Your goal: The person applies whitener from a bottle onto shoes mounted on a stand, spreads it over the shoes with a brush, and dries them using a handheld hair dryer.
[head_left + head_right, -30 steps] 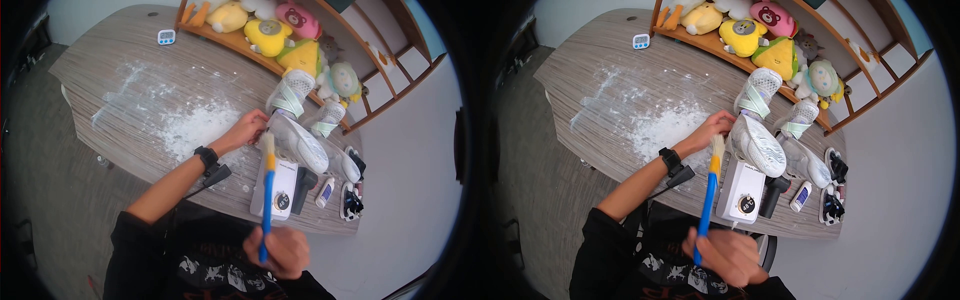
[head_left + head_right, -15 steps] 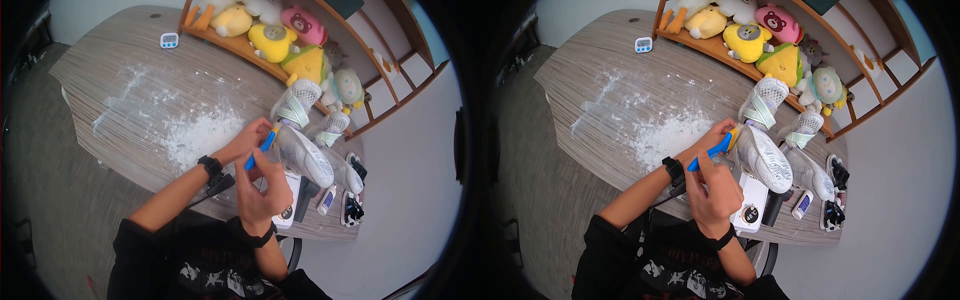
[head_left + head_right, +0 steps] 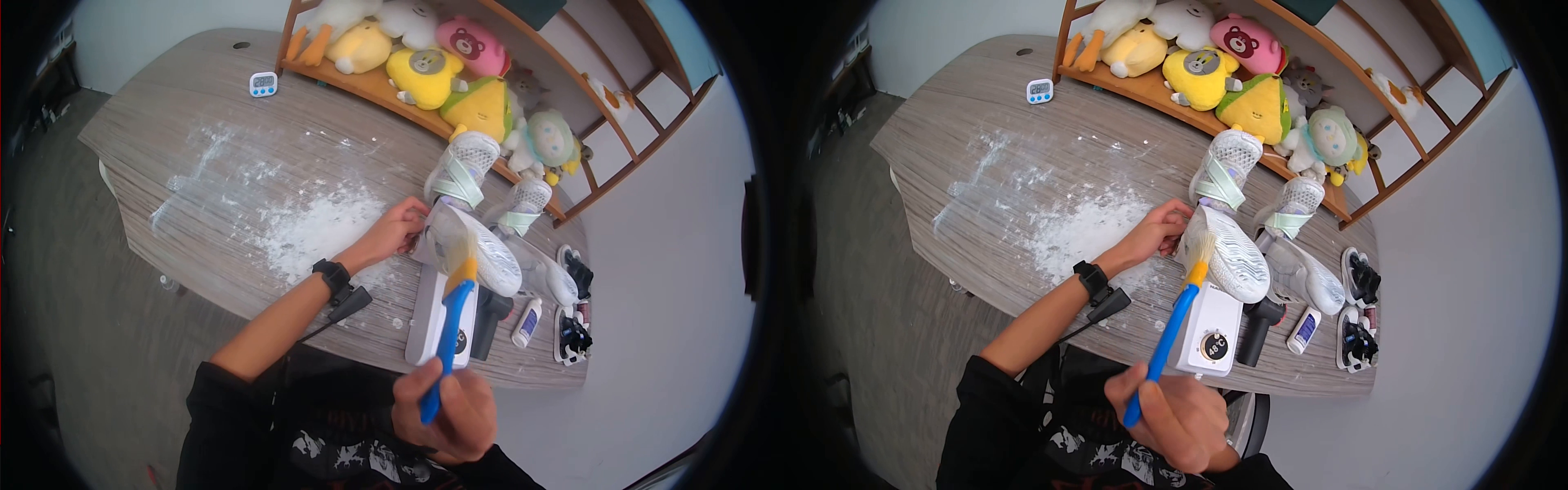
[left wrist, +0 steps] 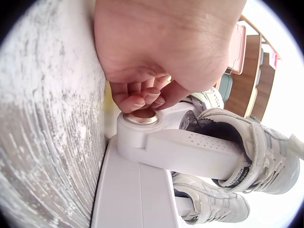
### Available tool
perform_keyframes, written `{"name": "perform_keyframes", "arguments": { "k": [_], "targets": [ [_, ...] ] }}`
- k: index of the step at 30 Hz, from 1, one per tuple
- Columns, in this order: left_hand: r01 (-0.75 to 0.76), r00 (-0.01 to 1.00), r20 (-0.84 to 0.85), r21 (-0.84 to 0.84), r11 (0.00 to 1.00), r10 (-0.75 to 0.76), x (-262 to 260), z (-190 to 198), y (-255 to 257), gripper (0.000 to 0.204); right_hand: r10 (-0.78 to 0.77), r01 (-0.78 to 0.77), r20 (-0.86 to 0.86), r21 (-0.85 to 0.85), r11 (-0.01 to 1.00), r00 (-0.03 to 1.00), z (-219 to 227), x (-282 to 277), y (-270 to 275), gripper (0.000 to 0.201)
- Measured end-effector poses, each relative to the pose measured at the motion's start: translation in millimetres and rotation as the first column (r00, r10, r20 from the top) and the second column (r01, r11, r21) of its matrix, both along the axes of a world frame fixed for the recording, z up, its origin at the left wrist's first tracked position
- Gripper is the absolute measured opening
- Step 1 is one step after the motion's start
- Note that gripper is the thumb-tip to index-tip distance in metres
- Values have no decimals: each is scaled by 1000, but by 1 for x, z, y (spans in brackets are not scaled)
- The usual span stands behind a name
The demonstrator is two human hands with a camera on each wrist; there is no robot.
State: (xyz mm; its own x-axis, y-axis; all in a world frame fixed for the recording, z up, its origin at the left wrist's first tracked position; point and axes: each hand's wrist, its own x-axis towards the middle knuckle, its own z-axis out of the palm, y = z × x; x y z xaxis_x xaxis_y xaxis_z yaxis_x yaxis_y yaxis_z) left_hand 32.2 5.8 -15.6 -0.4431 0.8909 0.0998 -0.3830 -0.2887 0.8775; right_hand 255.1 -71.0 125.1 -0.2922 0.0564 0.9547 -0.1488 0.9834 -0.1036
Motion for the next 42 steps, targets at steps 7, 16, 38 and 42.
{"name": "perform_keyframes", "arguments": {
  "k": [7, 16, 38, 42],
  "targets": [
    [-5, 999, -37, -26, 1000, 4, 0, 3, -4, 27, -258, 251, -31, -149, 956, 966, 0, 45, -10, 34],
    [-43, 999, -26, -47, 998, 42, 2, 10, -5, 26, -74, 35, -136, -269, 962, 988, 3, 69, 24, 40],
    [-125, 988, -105, -117, 985, 113, 12, 20, -6, 26, 201, -495, -490, -598, 630, 848, -25, 115, 109, 39],
    [-95, 987, -133, -66, 993, 85, 11, 15, -2, 26, 461, -531, -266, -468, 706, 847, -30, 110, 111, 45]
  ]
}}
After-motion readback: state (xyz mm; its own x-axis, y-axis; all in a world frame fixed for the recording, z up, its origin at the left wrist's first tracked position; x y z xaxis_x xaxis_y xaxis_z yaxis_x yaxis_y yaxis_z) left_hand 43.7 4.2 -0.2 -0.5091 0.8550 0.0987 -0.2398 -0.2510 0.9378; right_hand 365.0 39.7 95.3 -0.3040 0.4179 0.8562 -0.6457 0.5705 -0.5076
